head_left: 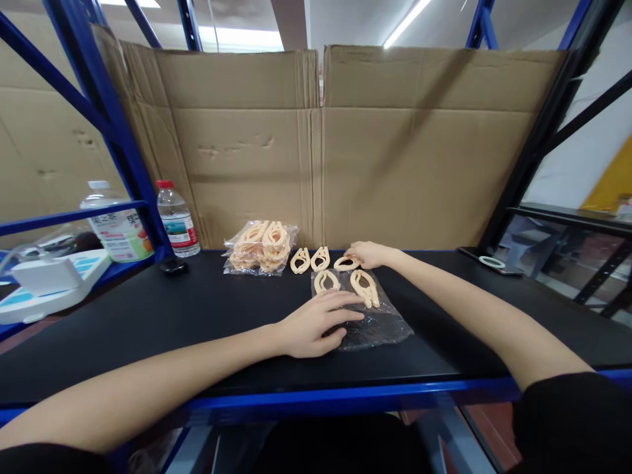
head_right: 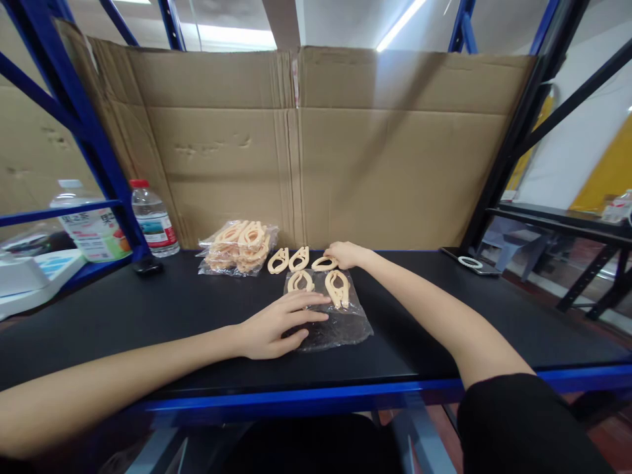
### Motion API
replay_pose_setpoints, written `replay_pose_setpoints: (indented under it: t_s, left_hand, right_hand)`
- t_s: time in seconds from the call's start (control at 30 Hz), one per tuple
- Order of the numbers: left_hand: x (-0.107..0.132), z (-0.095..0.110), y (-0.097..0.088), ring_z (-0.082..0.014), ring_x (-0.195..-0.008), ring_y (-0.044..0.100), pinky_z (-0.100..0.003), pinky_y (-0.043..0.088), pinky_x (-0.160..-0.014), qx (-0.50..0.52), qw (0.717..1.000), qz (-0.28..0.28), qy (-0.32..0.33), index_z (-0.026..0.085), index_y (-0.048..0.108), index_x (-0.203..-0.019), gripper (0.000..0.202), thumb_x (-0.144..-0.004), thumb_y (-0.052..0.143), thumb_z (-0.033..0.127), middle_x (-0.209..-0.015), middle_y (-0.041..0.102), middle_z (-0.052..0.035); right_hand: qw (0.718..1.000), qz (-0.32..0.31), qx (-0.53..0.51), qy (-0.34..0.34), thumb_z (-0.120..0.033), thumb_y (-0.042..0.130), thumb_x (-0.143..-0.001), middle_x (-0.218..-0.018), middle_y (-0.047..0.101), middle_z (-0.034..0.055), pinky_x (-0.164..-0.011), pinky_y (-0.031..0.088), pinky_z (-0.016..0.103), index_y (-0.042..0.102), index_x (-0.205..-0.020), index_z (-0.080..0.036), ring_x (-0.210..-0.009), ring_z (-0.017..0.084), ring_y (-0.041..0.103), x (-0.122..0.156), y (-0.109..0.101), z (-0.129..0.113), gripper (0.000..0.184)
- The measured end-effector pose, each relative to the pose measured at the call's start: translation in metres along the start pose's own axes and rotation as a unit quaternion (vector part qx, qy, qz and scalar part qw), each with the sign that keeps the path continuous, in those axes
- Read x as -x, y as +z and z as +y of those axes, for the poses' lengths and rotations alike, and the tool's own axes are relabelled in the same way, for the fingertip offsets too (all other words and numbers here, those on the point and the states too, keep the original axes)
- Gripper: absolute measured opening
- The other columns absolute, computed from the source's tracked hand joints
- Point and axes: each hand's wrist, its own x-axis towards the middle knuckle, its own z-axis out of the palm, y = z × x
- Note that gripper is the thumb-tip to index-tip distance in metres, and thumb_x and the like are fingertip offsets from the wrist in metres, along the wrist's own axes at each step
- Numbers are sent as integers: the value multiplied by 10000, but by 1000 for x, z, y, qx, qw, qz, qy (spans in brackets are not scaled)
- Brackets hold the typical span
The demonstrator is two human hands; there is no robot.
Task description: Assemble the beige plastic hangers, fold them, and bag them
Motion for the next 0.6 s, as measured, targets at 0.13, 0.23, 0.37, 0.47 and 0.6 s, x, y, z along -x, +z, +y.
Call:
replay_pose_setpoints:
  t_s: [0.13,0.23,0.37,0.47,0.6]
  left_hand:
    - [0,0,0,-216,-1295,381,-438,250,-1118,-4,1000,5,1,189,466,-1281,429,-856,434,148,-1397,431,-102]
    - [0,0,0,-217,-1288,389,-435,259,-1114,-5,1000,5,0,192,454,-1291,435,-858,436,157,-1393,436,-99]
    - [0,0,1,-212,-1284,391,-428,259,-1113,-2,1000,8,-5,190,440,-1302,449,-854,444,157,-1383,449,-96]
    - [0,-1,1,-215,-1285,388,-434,257,-1113,1,1000,9,-3,201,420,-1320,477,-847,449,152,-1387,445,-90]
    - [-1,0,1,-233,-1292,376,-448,276,-1102,6,1000,10,-4,207,365,-1360,543,-828,450,136,-1407,417,-97]
  right_hand:
    - [1000,7,0,18,-127,578,-738,-924,641,119,-715,469,287,657,-1020,-104,-798,212,619,38,-3,6,295]
    - [998,47,0,32,-125,463,-840,-1010,612,132,-780,465,297,654,-1005,-114,-863,200,610,67,-3,8,253]
    - [974,221,-14,52,-206,386,-931,-985,615,119,-772,489,314,629,-1042,-139,-864,200,617,109,-17,-11,275]
    - [937,345,-3,55,-230,414,-939,-958,638,88,-708,500,287,604,-1054,-179,-817,181,630,143,-40,-49,228]
    - [898,437,35,46,-232,539,-897,-866,671,36,-637,506,249,587,-1006,-218,-729,156,644,186,-62,-118,120]
